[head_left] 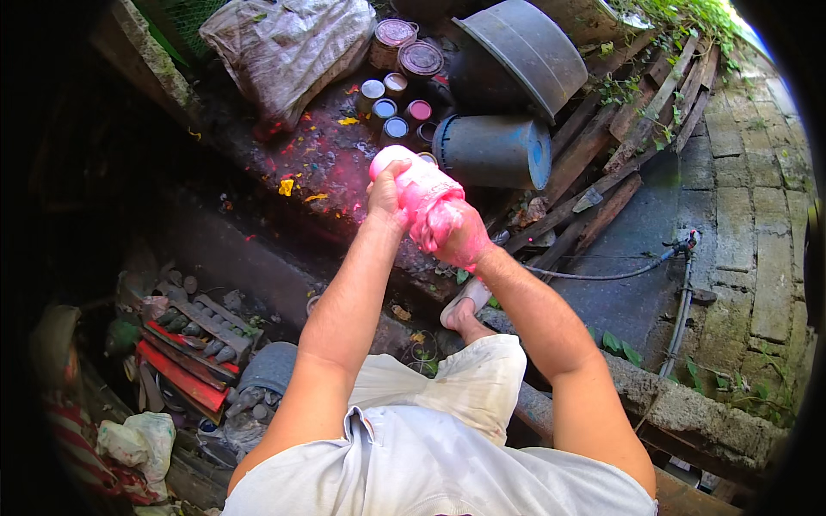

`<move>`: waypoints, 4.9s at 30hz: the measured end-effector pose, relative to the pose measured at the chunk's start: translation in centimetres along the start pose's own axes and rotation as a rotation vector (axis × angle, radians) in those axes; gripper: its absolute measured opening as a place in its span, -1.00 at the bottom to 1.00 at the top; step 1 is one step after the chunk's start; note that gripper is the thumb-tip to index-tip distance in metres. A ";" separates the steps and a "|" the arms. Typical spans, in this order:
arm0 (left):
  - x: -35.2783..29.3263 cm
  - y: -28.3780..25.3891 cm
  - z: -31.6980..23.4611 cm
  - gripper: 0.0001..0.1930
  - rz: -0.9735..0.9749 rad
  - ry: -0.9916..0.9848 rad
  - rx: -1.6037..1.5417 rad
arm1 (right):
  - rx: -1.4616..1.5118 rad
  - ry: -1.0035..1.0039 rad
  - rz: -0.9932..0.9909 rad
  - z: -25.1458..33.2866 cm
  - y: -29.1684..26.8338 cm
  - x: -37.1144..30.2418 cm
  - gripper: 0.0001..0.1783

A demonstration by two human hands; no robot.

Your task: The person pours pink paint from a plastic bag into a pink container, then moves outside to rinse the container with water from a hose. They repeatedly squeeze and rinse the container to remove residual paint, then place it on the ground.

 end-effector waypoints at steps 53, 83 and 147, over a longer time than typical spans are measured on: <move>-2.9 0.1 2.8 -0.51 -0.143 0.300 -0.063 | 0.329 0.829 -0.888 2.0 3.5 2.8 -0.94; -6.1 4.2 -0.5 -0.49 0.174 -0.066 -0.028 | 0.080 0.097 -0.101 2.1 -1.8 -0.2 -0.86; -4.5 0.4 2.0 -0.45 0.336 0.107 -0.155 | 1.423 1.033 -1.209 2.0 1.9 1.6 -0.97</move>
Point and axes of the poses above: each hand's wrist, its own x-axis towards the middle knuckle, its own y-axis out of the palm, z = x × y, the point moved 2 cm from there along x, towards the middle knuckle
